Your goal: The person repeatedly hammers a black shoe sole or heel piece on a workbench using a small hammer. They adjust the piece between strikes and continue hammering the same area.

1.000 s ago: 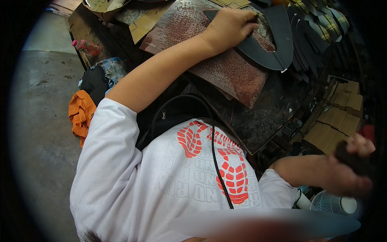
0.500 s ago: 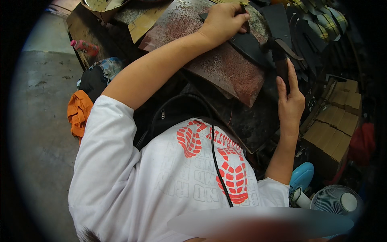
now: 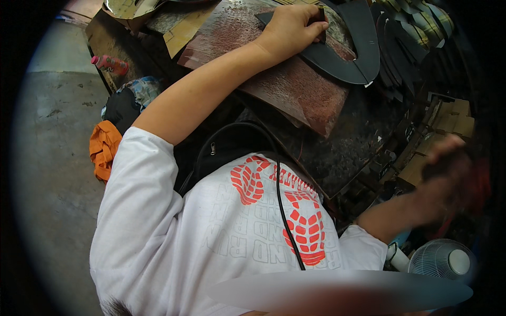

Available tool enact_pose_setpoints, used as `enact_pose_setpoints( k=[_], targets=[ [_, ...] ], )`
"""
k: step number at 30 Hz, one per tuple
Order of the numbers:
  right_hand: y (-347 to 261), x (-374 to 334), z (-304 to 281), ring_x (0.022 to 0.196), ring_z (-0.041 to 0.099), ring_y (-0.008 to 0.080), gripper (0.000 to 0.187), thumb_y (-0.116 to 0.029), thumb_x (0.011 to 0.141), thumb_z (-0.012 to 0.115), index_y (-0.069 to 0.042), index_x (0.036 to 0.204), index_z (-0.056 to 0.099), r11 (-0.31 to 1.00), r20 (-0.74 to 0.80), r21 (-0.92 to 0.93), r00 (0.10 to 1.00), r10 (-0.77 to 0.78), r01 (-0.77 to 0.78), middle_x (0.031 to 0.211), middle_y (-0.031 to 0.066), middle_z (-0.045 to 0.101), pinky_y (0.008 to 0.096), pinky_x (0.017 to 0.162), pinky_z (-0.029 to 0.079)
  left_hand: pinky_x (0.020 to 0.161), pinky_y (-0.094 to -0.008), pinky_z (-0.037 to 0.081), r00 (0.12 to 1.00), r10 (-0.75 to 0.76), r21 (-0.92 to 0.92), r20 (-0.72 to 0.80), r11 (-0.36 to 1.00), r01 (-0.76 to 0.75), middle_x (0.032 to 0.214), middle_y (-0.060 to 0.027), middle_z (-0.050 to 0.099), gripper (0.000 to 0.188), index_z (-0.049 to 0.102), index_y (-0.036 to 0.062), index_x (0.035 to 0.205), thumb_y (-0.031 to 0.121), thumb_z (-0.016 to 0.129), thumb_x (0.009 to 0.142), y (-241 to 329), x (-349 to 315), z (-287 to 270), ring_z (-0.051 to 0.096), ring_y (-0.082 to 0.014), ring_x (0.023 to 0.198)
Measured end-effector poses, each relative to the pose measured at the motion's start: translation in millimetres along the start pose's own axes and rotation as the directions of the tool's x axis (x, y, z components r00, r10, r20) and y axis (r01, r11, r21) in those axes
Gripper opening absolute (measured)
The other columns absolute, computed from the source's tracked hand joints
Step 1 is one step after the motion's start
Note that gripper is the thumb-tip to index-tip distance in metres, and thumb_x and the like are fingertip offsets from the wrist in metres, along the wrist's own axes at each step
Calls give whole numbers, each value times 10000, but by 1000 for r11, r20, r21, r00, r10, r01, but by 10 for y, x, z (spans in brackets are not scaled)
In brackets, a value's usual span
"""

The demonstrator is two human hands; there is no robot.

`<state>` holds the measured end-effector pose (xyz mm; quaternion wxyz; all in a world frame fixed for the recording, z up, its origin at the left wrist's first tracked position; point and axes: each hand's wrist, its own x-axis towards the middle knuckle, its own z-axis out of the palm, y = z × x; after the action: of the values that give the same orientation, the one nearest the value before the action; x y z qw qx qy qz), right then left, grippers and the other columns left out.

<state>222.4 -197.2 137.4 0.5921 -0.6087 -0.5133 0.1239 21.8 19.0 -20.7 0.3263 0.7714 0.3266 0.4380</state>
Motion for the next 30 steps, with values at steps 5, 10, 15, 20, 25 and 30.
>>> enact_pose_setpoints(
  k=[5,10,15,20,25,30],
  targets=[
    [48,4,234,714,570,197,421,-347,913,696,-70,1193,546,923,187,311,937,-294,227,832,115,577,347,633,493,697,-391,560,882,470,295,-31,848,-441,804,-142,695,134,669,15,951,124,675,874,40,11,170,696,-324,769],
    [1223,-413,348,770,697,148,530,-262,984,657,-266,1488,493,933,274,-360,956,108,-2,1089,99,722,315,616,533,698,-390,562,881,471,323,-45,841,-434,808,-131,695,113,656,19,940,96,667,857,9,-6,189,697,-323,770],
    [1138,-423,385,1001,724,324,539,-310,981,650,-319,1492,476,834,312,-541,947,79,109,1146,158,724,400,783,567,657,-352,556,982,-184,-328,-42,931,160,778,-114,689,109,646,0,948,88,665,886,-49,22,104,691,-254,723],
    [1175,-477,405,1053,716,294,532,-281,980,656,-294,1486,490,866,349,-488,934,79,109,1156,167,722,386,819,568,584,-279,538,974,-228,-361,-7,909,210,701,-94,661,130,612,-49,921,73,649,948,-14,12,62,668,-140,629],
    [1263,-418,128,1074,675,232,476,-287,963,660,-204,1413,528,907,336,-414,939,71,80,1214,139,674,369,841,559,565,-318,521,996,-88,-131,-30,988,83,710,-125,666,140,613,-52,862,63,662,922,61,-17,26,678,-173,613],
    [63,-27,-98,840,606,221,561,-559,911,595,-41,1126,577,980,-1,-81,983,-182,181,983,116,598,393,767,536,571,-313,531,970,240,166,-45,959,-229,738,-129,682,143,621,-56,887,76,656,932,67,-20,45,685,-168,625]
  ],
)
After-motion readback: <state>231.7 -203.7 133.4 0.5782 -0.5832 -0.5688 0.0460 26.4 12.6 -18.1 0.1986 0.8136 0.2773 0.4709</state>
